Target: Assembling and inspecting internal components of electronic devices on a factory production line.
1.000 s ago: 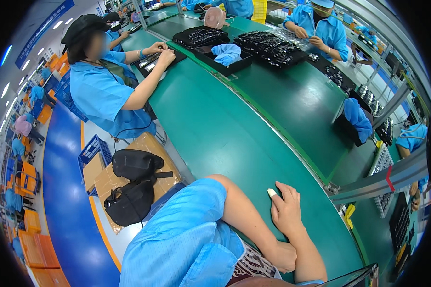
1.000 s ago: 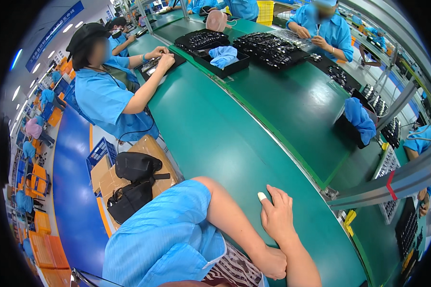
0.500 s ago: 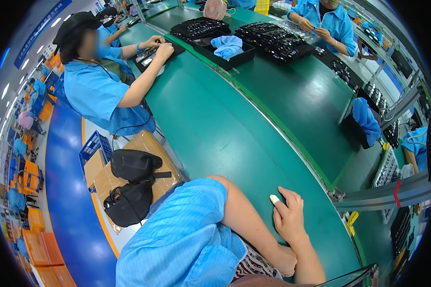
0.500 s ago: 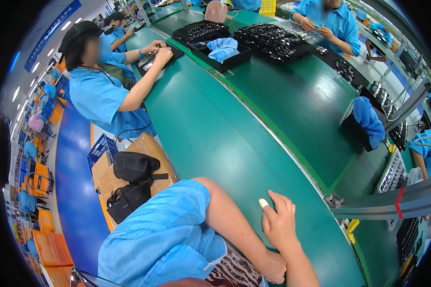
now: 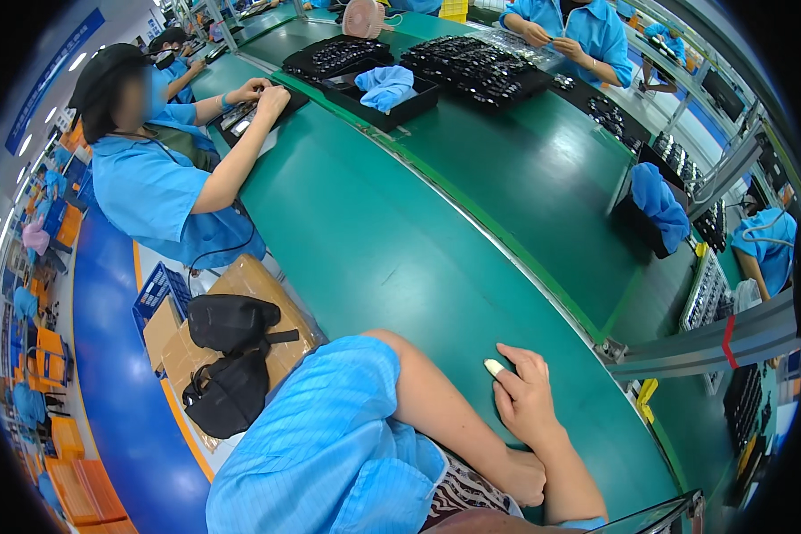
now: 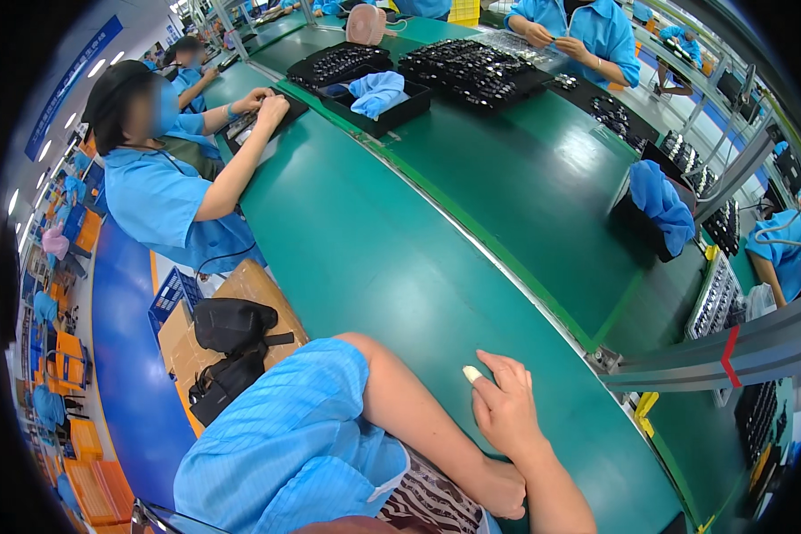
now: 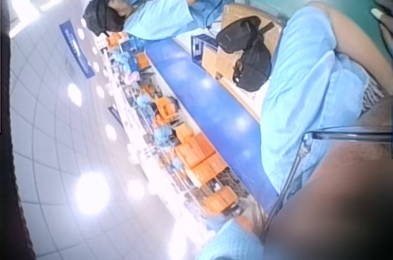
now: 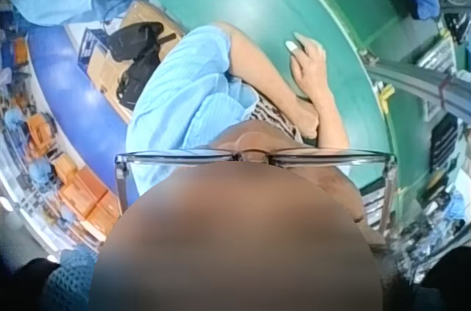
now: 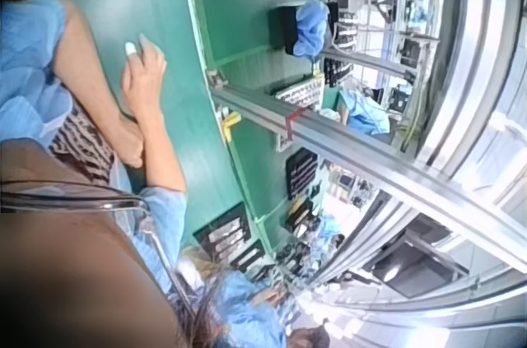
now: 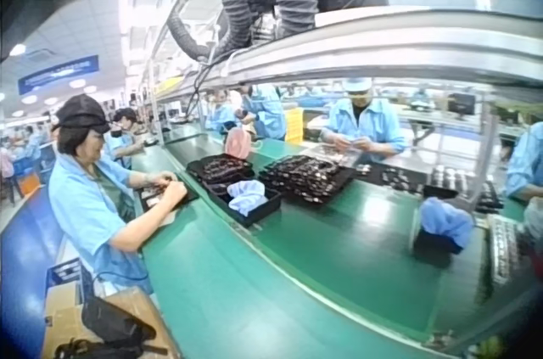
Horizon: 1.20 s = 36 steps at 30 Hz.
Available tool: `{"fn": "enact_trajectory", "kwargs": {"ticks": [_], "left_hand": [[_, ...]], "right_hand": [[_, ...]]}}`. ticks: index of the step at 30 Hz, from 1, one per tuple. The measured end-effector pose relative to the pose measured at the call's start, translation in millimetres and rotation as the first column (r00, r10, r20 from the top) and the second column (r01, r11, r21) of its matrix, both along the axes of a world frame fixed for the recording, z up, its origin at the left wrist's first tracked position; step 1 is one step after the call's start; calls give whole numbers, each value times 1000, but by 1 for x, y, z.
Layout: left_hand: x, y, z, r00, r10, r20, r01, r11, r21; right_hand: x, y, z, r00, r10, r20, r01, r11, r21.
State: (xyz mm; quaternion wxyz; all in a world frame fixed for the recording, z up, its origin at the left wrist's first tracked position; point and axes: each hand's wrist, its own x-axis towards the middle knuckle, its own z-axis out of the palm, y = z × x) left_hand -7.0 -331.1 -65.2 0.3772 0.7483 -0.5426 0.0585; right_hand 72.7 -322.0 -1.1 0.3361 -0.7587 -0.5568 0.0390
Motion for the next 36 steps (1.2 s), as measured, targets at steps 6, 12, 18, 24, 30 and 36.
{"fn": "enact_trajectory", "kwargs": {"ticks": [6, 12, 18, 24, 30, 36], "left_hand": [[0, 2, 3, 999, -23, -32, 22, 1000, -15], [-2, 7, 8, 997, -25, -74, 28, 999, 37], [-1, 14, 18, 998, -21, -57, 24, 998, 56], [1, 16, 22, 997, -65, -39, 67, 996, 61], [19, 27, 69, 938, -144, -315, 64, 966, -251], [58, 100, 185, 732, -410, -544, -245, 588, -771]], "right_hand": [[1, -1, -1, 1000, 3, 2, -3, 1000, 0], [-2, -1, 0, 1000, 2, 8, -2, 1000, 10], [-1, -2, -1, 1000, 18, 19, -18, 1000, 19], [0, -3, -1, 1000, -4, 30, 3, 1000, 14], [7, -4, -12, 995, 32, -91, -26, 997, 66], [3, -11, -17, 715, 38, -698, 100, 983, 156]]}}
